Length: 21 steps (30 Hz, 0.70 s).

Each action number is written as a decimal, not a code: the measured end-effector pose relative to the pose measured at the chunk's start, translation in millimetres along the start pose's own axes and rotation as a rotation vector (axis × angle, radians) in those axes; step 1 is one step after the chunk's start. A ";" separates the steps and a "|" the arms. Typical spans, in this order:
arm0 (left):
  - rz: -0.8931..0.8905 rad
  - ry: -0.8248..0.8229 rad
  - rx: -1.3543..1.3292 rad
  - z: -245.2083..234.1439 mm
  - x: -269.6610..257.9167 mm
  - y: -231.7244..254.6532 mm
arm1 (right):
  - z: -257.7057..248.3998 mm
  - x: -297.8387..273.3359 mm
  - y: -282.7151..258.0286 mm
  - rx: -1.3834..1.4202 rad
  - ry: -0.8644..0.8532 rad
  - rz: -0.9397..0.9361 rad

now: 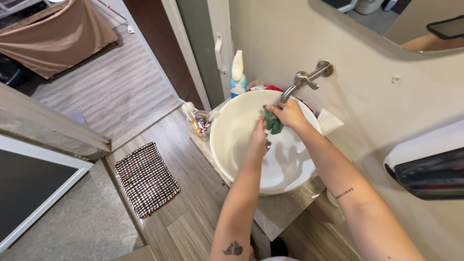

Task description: The person cleans a bathroom sink area using a green cloth and a spray bottle. They wipe the wall-mounted dispenser, the countertop, the sink basin, and the faucet, then rinse and wipe toothbrushes before returning them to a holder. The person also wipes the soap dish and surrounding surfaces.

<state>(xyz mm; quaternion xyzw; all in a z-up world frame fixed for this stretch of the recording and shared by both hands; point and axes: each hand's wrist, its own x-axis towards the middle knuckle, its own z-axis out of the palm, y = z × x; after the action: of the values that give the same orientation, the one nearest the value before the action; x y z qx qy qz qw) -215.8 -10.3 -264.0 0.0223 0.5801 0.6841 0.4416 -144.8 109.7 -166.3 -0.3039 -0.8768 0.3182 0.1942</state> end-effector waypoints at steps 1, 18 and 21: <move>-0.119 -0.001 -0.059 6.1 2.3 -1.9 | 0.3 -2.5 1.4 0.110 0.008 0.045; 0.061 -0.352 -0.499 39.7 15.3 21.3 | -66.8 -2.9 -56.3 0.678 -0.295 0.419; 0.122 -0.317 -0.419 50.0 7.5 26.0 | -68.2 -5.8 -68.2 0.646 -0.254 0.461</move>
<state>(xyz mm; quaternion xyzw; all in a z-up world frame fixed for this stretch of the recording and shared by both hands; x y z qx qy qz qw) -208.3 34.7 -230.2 0.0722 0.3469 0.8027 0.4797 -131.9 94.1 -71.8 -0.3739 -0.6580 0.6469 0.0939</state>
